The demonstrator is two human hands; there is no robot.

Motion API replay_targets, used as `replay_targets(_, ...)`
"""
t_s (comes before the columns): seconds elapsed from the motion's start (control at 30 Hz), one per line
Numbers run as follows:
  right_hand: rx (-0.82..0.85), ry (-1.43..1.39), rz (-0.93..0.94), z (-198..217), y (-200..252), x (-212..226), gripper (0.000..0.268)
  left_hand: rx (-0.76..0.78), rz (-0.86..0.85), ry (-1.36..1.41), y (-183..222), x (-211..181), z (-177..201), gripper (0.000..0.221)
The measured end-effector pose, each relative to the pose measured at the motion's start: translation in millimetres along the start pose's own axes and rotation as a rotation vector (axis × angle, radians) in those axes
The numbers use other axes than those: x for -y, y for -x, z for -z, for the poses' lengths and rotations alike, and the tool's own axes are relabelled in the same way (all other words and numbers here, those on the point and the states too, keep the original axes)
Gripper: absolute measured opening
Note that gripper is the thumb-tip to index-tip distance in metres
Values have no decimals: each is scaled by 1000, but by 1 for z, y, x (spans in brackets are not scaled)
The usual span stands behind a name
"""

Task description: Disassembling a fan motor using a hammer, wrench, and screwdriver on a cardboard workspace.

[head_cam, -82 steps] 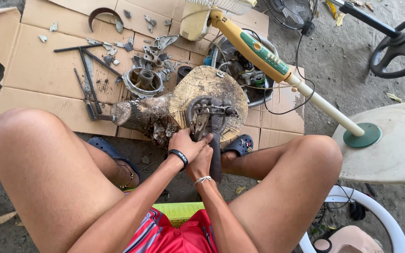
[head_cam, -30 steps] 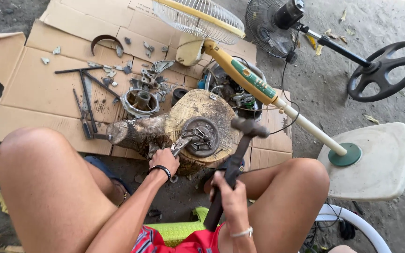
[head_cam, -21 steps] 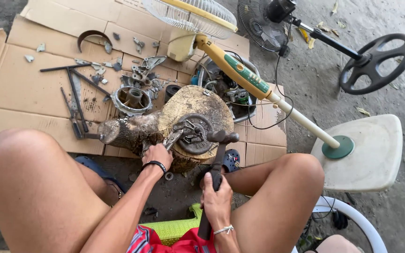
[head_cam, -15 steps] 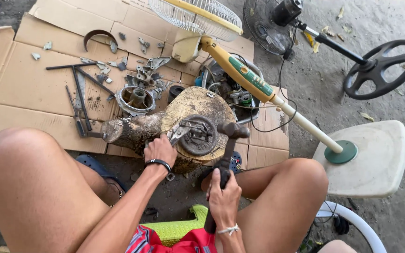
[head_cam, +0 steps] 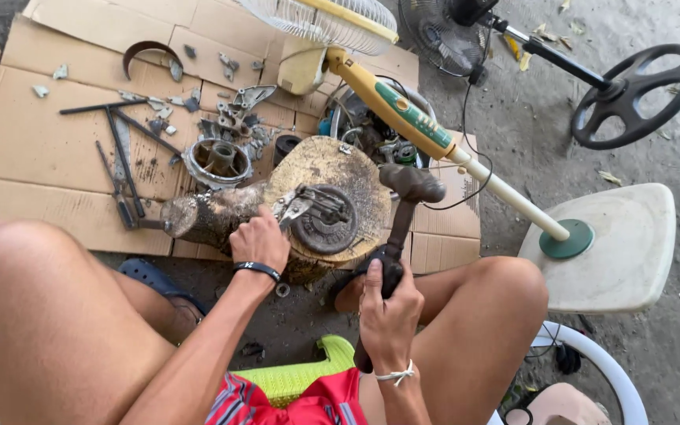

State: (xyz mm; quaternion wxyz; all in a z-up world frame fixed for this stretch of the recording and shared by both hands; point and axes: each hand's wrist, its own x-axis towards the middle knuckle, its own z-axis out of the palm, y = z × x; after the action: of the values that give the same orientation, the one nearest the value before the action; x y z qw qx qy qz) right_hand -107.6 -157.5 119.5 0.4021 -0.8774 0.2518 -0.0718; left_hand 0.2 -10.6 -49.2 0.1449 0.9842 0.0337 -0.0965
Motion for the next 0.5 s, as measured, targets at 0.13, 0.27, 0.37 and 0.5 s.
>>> replay_targets(0.13, -65, -165, 114, 5, -3, 10, 25, 44, 23, 77, -5, 5, 9, 6)
replay_targets(0.27, -5, -195, 34, 9, -5, 6, 34, 126, 61, 99, 1, -3, 1, 16)
replay_targets(0.37, -15, -253, 192, 22, -8, 17, 32, 100, -11, 108, 13, -8, 1, 24)
replay_targets(0.5, -42, -411, 219, 33, -12, 34, 20, 305, 44, 435, 5, 0, 1, 26)
